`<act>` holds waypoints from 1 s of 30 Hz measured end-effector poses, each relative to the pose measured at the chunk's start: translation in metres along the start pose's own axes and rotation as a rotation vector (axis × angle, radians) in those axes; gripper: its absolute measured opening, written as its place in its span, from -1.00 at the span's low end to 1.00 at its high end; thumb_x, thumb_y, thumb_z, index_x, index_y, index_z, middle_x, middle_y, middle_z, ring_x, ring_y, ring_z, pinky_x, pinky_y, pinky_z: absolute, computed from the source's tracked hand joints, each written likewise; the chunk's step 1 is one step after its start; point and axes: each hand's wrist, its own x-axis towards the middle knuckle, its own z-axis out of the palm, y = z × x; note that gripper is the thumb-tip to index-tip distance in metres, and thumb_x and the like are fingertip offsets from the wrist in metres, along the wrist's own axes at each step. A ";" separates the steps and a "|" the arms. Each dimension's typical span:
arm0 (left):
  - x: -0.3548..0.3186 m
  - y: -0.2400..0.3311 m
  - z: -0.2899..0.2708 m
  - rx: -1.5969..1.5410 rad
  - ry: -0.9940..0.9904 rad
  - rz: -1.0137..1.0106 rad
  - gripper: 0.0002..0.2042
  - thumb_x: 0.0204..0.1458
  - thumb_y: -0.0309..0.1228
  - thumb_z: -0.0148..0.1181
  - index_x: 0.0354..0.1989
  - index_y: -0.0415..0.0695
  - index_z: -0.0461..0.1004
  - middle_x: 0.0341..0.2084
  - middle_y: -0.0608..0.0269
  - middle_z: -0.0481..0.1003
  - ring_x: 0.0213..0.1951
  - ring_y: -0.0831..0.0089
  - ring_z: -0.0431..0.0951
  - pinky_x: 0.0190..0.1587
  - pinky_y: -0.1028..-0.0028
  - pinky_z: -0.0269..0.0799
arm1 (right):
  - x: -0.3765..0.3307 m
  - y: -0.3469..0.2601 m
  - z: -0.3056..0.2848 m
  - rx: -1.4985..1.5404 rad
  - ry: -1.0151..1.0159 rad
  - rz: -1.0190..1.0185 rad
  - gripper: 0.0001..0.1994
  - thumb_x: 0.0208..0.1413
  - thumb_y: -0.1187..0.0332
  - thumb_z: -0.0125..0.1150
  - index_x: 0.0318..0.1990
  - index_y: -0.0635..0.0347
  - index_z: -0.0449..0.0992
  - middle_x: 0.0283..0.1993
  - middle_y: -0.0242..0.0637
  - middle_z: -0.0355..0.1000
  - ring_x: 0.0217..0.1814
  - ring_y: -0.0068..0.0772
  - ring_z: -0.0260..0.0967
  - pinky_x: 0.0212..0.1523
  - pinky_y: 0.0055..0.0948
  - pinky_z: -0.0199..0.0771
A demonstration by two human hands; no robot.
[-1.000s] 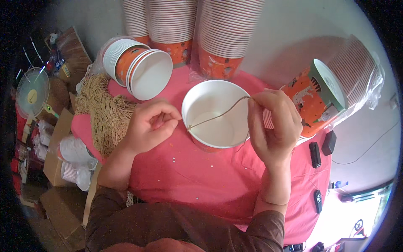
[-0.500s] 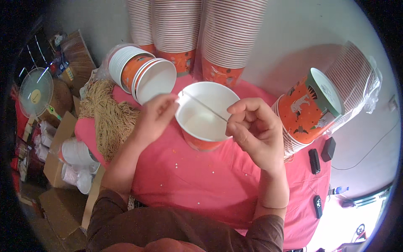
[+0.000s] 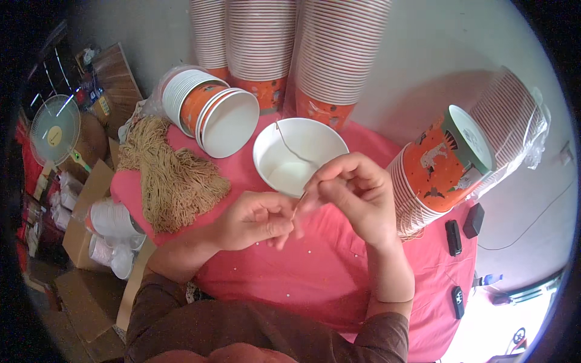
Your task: Attaching elastic strings to paper buckets by threading them through pre-made holes.
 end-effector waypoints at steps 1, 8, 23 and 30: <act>0.000 0.002 -0.004 0.053 0.021 -0.009 -0.77 0.29 -0.39 0.10 -0.03 -0.30 0.49 -0.39 0.26 0.56 -0.48 0.65 0.51 -0.41 0.63 0.45 | 0.000 0.001 -0.002 -0.014 0.058 -0.069 -0.90 0.25 0.64 0.03 -0.11 0.36 0.39 -0.21 -0.06 0.54 -0.25 -0.23 0.59 -0.22 -0.32 0.69; 0.002 0.014 -0.030 0.233 0.201 0.001 -0.85 0.26 -0.43 0.14 -0.19 -0.27 0.55 -0.51 0.39 0.51 -0.52 0.72 0.42 -0.48 0.67 0.33 | 0.012 0.009 -0.042 -0.026 0.311 -0.287 -0.90 0.29 0.60 0.00 -0.10 0.32 0.41 -0.16 -0.10 0.53 -0.20 -0.24 0.58 -0.12 -0.26 0.68; 0.003 0.004 -0.020 0.387 0.299 0.022 -0.85 0.26 -0.46 0.14 -0.21 -0.32 0.53 -0.46 0.38 0.54 -0.39 0.72 0.49 -0.35 0.62 0.44 | 0.003 0.000 0.015 -0.842 0.039 -0.088 -0.62 -0.04 0.66 0.29 -0.01 0.25 0.46 -0.02 -0.27 0.32 -0.36 -0.61 0.32 -0.38 -0.60 0.32; 0.002 0.000 -0.014 0.333 0.235 0.103 -0.85 0.26 -0.47 0.12 -0.17 -0.32 0.53 -0.42 0.34 0.56 -0.35 0.70 0.51 -0.30 0.61 0.46 | -0.002 -0.003 0.030 -0.798 -0.199 0.184 -0.56 0.08 0.52 0.30 0.14 0.24 0.38 -0.18 -0.17 0.52 -0.39 -0.40 0.50 -0.42 -0.43 0.46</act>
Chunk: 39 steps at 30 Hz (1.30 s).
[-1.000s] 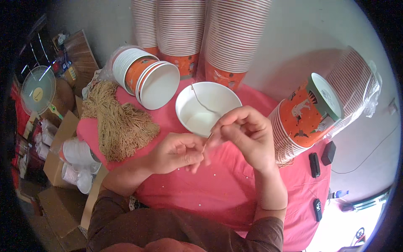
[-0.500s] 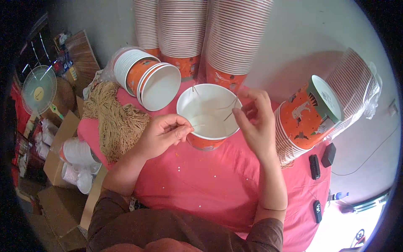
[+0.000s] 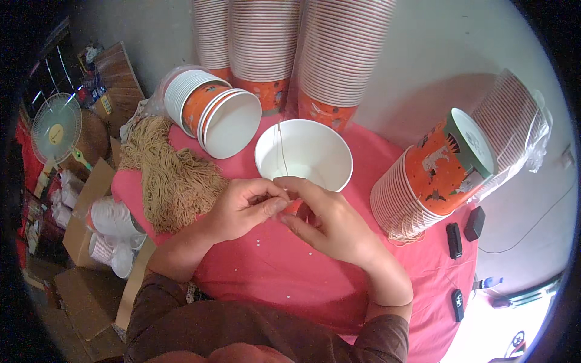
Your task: Attaching elastic strings to paper buckets by threading them through pre-made holes.
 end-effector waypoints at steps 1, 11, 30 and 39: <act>0.000 0.000 0.000 -0.028 0.001 -0.017 -0.85 0.26 -0.47 0.12 -0.16 -0.32 0.53 -0.42 0.34 0.56 -0.35 0.71 0.50 -0.31 0.61 0.44 | 0.000 0.003 0.000 0.000 0.000 0.001 -0.56 0.08 0.52 0.30 0.14 0.24 0.38 -0.18 -0.17 0.52 -0.39 -0.40 0.50 -0.42 -0.43 0.46; 0.003 0.002 -0.003 0.024 -0.035 -0.089 -0.83 0.28 -0.41 0.13 -0.22 -0.30 0.52 -0.46 0.38 0.54 -0.39 0.75 0.45 -0.36 0.63 0.39 | 0.001 0.014 -0.001 -0.183 0.135 -0.118 -0.88 0.05 0.56 0.27 -0.24 0.24 0.54 -0.35 -0.15 0.50 -0.40 -0.10 0.52 -0.42 -0.29 0.49; 0.002 -0.006 -0.007 -0.180 -0.081 -0.108 -0.90 0.23 -0.48 0.17 -0.18 -0.26 0.47 -0.42 0.37 0.48 -0.42 0.72 0.42 -0.37 0.67 0.37 | 0.002 0.015 -0.003 -0.265 0.157 -0.199 -0.90 -0.01 0.56 0.31 -0.31 0.21 0.57 -0.43 -0.20 0.51 -0.41 -0.12 0.53 -0.43 -0.29 0.51; 0.004 -0.003 0.006 0.576 0.061 0.277 -0.72 0.06 -0.51 0.33 -0.06 -0.26 0.49 -0.21 0.24 0.52 -0.41 0.61 0.50 -0.36 0.58 0.45 | 0.007 0.038 -0.031 -0.281 0.286 -0.066 -0.90 0.04 0.61 0.24 -0.28 0.32 0.49 -0.38 -0.27 0.47 -0.39 -0.47 0.44 -0.39 -0.50 0.40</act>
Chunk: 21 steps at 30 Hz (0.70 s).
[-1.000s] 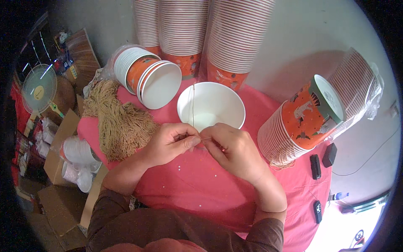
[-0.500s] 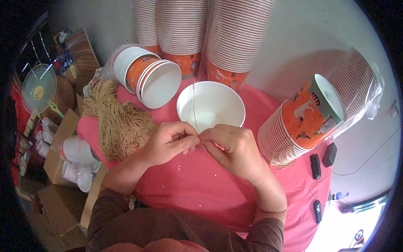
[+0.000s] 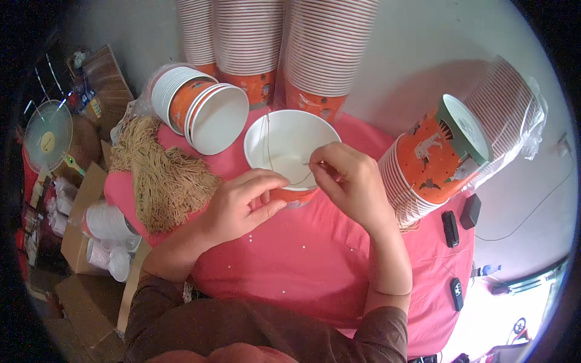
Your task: Attaching elastic strings to paper buckets by threading them through pre-made holes.
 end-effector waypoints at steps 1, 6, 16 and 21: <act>0.000 -0.003 0.003 0.102 0.026 0.038 -0.71 0.02 -0.49 0.35 -0.07 -0.23 0.52 -0.22 0.21 0.51 -0.39 0.53 0.53 -0.36 0.52 0.47 | 0.001 0.003 -0.001 -0.002 0.002 0.004 -0.90 0.04 0.61 0.24 -0.28 0.32 0.49 -0.38 -0.27 0.47 -0.39 -0.47 0.44 -0.39 -0.50 0.40; 0.003 -0.020 0.008 0.331 0.094 0.074 -0.79 -0.07 -0.41 0.37 -0.25 -0.13 0.56 -0.32 0.28 0.45 -0.27 0.30 0.56 -0.30 0.33 0.52 | 0.003 0.007 -0.001 -0.122 -0.154 -0.050 -0.90 0.01 0.58 0.27 -0.31 0.31 0.50 -0.39 -0.18 0.46 -0.37 -0.25 0.47 -0.37 -0.37 0.45; 0.007 -0.026 -0.002 0.337 0.076 0.196 -0.82 -0.14 -0.53 0.36 -0.32 -0.16 0.54 -0.29 0.27 0.44 -0.29 0.28 0.54 -0.29 0.34 0.51 | -0.002 0.006 -0.004 -0.161 -0.238 -0.095 -0.92 -0.02 0.59 0.26 -0.36 0.27 0.49 -0.43 -0.22 0.46 -0.37 -0.22 0.48 -0.36 -0.33 0.46; 0.011 -0.025 -0.006 0.460 0.134 0.468 -0.79 -0.21 -0.57 0.33 -0.32 -0.21 0.56 -0.25 0.20 0.45 -0.29 0.30 0.52 -0.31 0.39 0.52 | -0.004 -0.001 -0.007 -0.160 -0.273 -0.120 -0.92 -0.03 0.57 0.27 -0.38 0.25 0.49 -0.45 -0.23 0.44 -0.39 -0.19 0.45 -0.39 -0.30 0.43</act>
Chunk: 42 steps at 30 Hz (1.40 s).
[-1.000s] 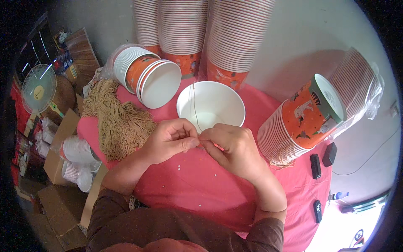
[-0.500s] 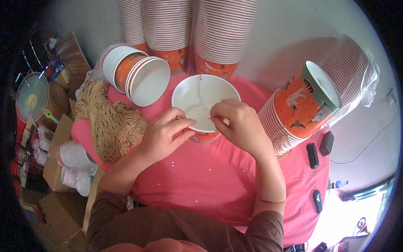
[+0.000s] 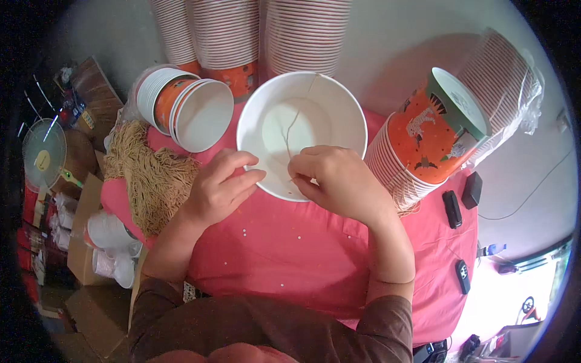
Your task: Attaching elastic strings to paper buckets by threading them through pre-made holes.
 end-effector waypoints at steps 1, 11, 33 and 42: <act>0.000 -0.001 0.000 -0.002 -0.002 0.001 -0.79 -0.21 -0.57 0.33 -0.32 -0.21 0.56 -0.25 0.20 0.45 -0.29 0.30 0.52 -0.31 0.39 0.52 | -0.001 -0.002 -0.001 0.001 0.002 0.003 -0.92 -0.03 0.57 0.27 -0.38 0.25 0.49 -0.45 -0.23 0.44 -0.39 -0.19 0.45 -0.39 -0.30 0.43; -0.002 -0.003 -0.003 0.086 0.057 0.174 -0.78 -0.21 -0.56 0.29 -0.30 -0.22 0.57 -0.17 0.18 0.47 -0.31 0.32 0.50 -0.30 0.42 0.53 | -0.005 -0.008 -0.001 0.024 -0.001 -0.081 -0.91 -0.07 0.55 0.28 -0.43 0.22 0.47 -0.51 -0.27 0.35 -0.43 -0.16 0.38 -0.44 -0.23 0.35; 0.001 -0.001 -0.005 0.149 0.072 0.230 -0.79 -0.20 -0.57 0.28 -0.31 -0.22 0.54 -0.17 0.21 0.46 -0.30 0.34 0.51 -0.29 0.44 0.54 | -0.004 -0.010 0.001 -0.004 -0.060 -0.073 -0.90 -0.07 0.51 0.32 -0.35 0.19 0.56 -0.40 -0.29 0.44 -0.30 -0.13 0.44 -0.32 -0.22 0.44; -0.001 -0.002 -0.004 0.127 0.065 0.223 -0.79 -0.19 -0.57 0.27 -0.30 -0.22 0.55 -0.17 0.20 0.45 -0.27 0.32 0.52 -0.27 0.43 0.56 | -0.004 -0.006 0.002 0.137 -0.071 -0.089 -0.92 0.02 0.54 0.28 -0.30 0.25 0.55 -0.39 -0.22 0.46 -0.30 -0.12 0.44 -0.27 -0.26 0.44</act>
